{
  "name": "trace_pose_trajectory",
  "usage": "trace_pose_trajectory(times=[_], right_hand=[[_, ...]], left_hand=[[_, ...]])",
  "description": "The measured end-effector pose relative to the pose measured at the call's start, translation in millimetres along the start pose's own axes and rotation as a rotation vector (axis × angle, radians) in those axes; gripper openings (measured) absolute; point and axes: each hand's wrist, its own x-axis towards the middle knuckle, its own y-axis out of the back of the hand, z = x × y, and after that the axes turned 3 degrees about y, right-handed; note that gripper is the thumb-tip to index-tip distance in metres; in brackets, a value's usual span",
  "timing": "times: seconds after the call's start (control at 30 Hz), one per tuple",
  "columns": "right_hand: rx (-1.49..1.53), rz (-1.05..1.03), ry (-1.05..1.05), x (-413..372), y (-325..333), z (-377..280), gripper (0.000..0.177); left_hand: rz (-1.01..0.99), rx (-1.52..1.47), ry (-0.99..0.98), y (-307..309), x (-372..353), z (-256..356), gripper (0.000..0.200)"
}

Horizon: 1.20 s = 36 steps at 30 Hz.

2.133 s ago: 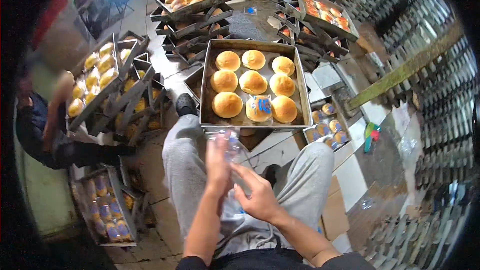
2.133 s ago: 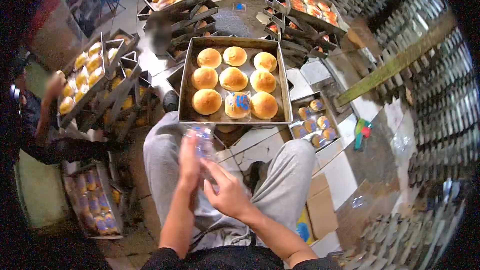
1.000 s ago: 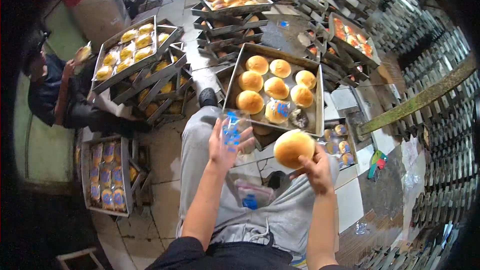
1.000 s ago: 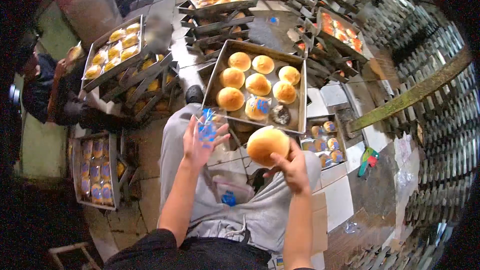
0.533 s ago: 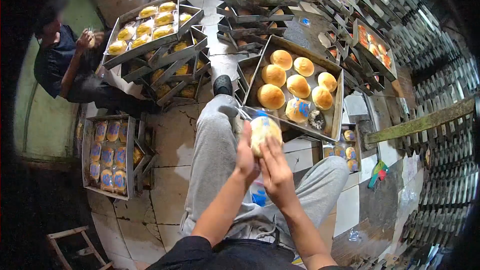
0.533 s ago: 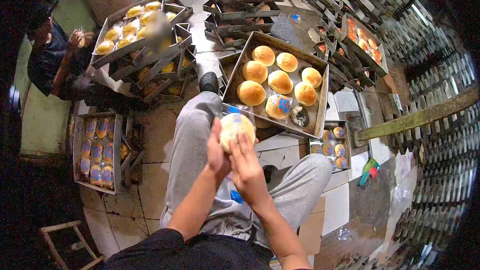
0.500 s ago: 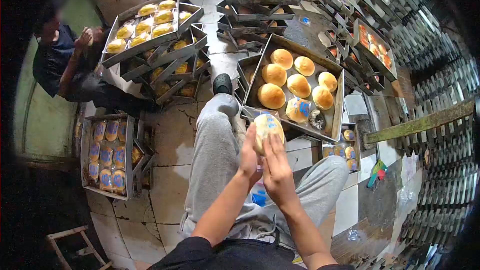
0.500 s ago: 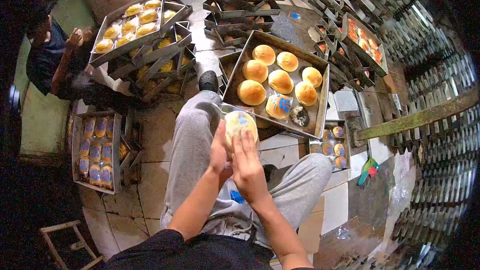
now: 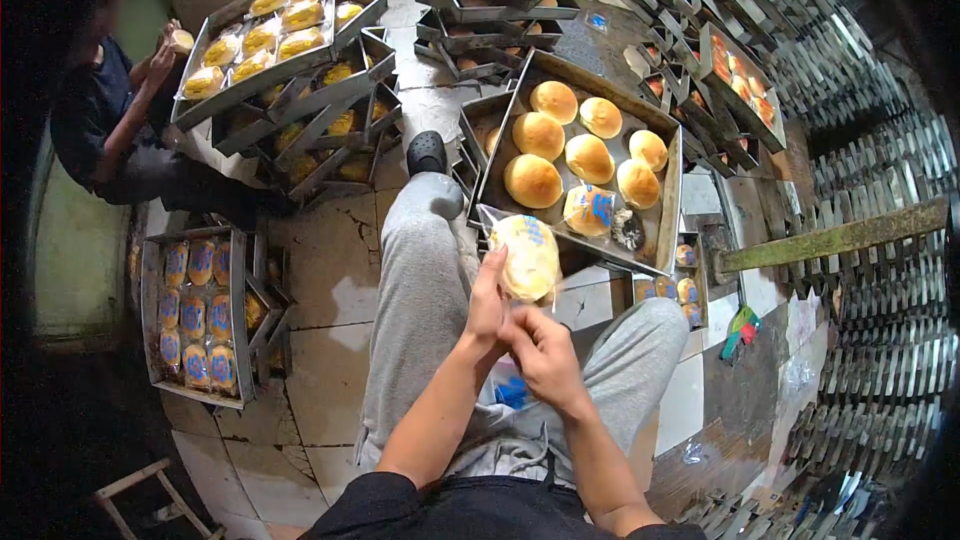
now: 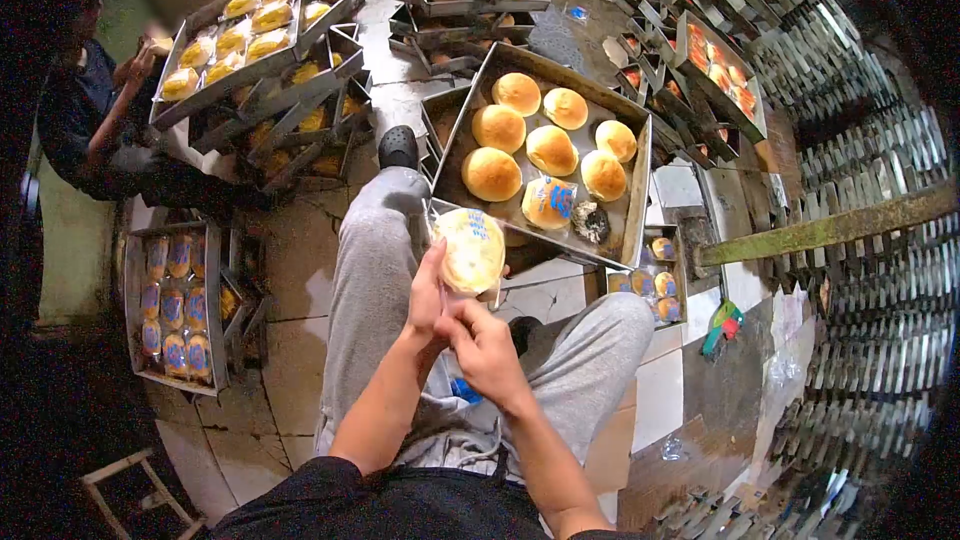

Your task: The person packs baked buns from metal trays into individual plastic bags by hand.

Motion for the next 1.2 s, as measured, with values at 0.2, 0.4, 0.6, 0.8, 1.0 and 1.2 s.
trace_pose_trajectory(times=[0.2,0.4,0.6,0.8,1.0,1.2], right_hand=[[0.276,-0.430,-0.105,-35,58,-17,0.024],[-0.048,0.065,0.452,-20,12,-4,0.029],[0.254,0.102,0.371,5,-6,-4,0.009],[0.324,0.163,0.354,10,-3,-11,0.007],[0.329,0.251,0.199,9,22,-47,0.009],[0.488,0.070,0.010,39,33,14,0.013]], left_hand=[[-0.007,-0.005,-0.012,-21,-41,79,0.065],[0.125,0.571,0.227,15,-153,84,0.072],[0.139,1.509,-0.803,-11,-164,123,0.023],[0.150,1.037,-0.862,19,-134,112,0.010],[0.068,1.091,-0.881,-18,-139,128,0.009],[0.236,1.184,-0.697,-14,-138,127,0.012]])
